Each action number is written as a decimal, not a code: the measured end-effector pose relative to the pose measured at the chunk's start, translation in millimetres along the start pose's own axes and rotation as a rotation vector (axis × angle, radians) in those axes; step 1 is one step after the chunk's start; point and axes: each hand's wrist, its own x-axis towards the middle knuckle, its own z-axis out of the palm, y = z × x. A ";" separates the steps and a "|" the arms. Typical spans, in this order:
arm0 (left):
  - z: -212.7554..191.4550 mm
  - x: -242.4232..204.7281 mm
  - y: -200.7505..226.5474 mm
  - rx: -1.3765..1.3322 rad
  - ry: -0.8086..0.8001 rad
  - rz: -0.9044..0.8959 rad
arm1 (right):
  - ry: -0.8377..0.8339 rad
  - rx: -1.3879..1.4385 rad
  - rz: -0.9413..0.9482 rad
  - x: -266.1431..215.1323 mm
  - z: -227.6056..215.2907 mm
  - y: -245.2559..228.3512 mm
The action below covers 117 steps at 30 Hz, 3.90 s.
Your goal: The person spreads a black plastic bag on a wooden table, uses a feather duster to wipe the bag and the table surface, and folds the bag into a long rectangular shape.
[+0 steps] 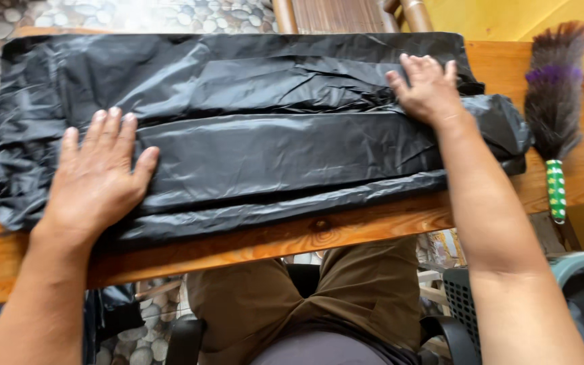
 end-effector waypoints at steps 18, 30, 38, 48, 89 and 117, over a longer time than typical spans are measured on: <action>-51.4 124.5 63.0 -0.220 -0.247 -0.170 | -0.089 0.706 0.037 -26.6 -36.9 167.2; -11.0 131.0 45.2 -0.436 -0.093 -0.075 | -0.024 0.511 0.042 -39.7 -51.4 151.4; 2.2 127.4 49.3 -0.694 -0.051 -0.060 | -0.084 0.774 0.219 -43.3 -63.8 144.1; 32.3 128.2 32.0 -0.621 0.040 -0.128 | 0.009 0.720 0.183 -30.8 -27.7 178.0; 65.0 135.2 331.6 -0.271 0.163 0.842 | -0.196 0.444 0.198 24.0 -70.1 116.3; 71.8 131.5 333.1 -0.248 0.130 0.847 | -0.115 0.472 -0.243 71.3 -30.8 74.3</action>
